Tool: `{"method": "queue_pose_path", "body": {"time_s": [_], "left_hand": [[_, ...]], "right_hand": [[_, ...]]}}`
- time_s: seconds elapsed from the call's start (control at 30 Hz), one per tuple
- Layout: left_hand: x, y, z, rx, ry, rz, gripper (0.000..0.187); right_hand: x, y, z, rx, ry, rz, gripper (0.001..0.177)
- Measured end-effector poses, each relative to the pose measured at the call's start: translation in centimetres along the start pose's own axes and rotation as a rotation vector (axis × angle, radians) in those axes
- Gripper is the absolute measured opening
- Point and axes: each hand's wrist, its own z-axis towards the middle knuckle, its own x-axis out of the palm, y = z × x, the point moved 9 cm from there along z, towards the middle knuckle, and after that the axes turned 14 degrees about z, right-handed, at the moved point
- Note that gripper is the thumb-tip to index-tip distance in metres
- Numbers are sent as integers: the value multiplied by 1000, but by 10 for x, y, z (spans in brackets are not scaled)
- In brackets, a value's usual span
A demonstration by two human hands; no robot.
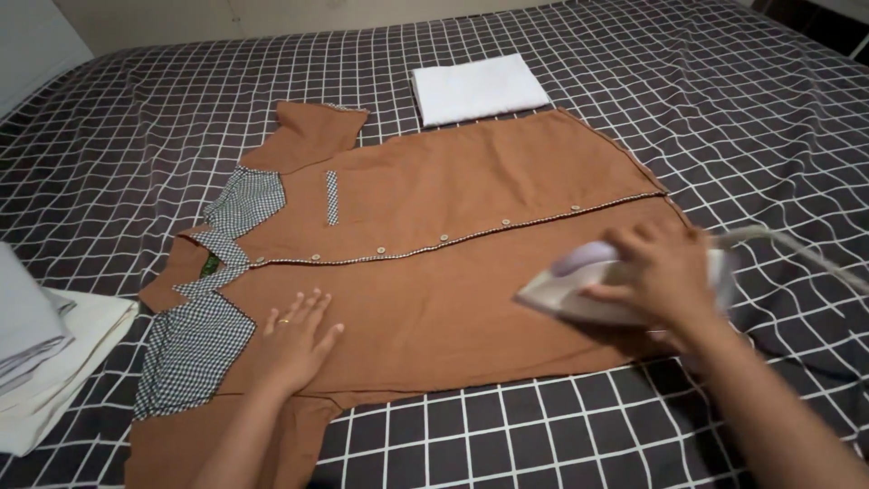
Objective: The recorder is ironing a brown shirt on a bed with a checkered sheet.
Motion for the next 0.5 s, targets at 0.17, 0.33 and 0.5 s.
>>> {"method": "queue_pose_path", "body": {"time_s": [0.17,0.33,0.5], "left_hand": [[-1,2,-1,1,32,12,70],[-6,-1,-8,0,29,-23,69],[-8,-2,-7,-2,-13,-64,67]], "right_hand": [[-15,-51,-16,39,-16,-129,81],[-14,-33,-16,57,-45,-168,80],[-1,41,0,-58,-45,-75,76]]}}
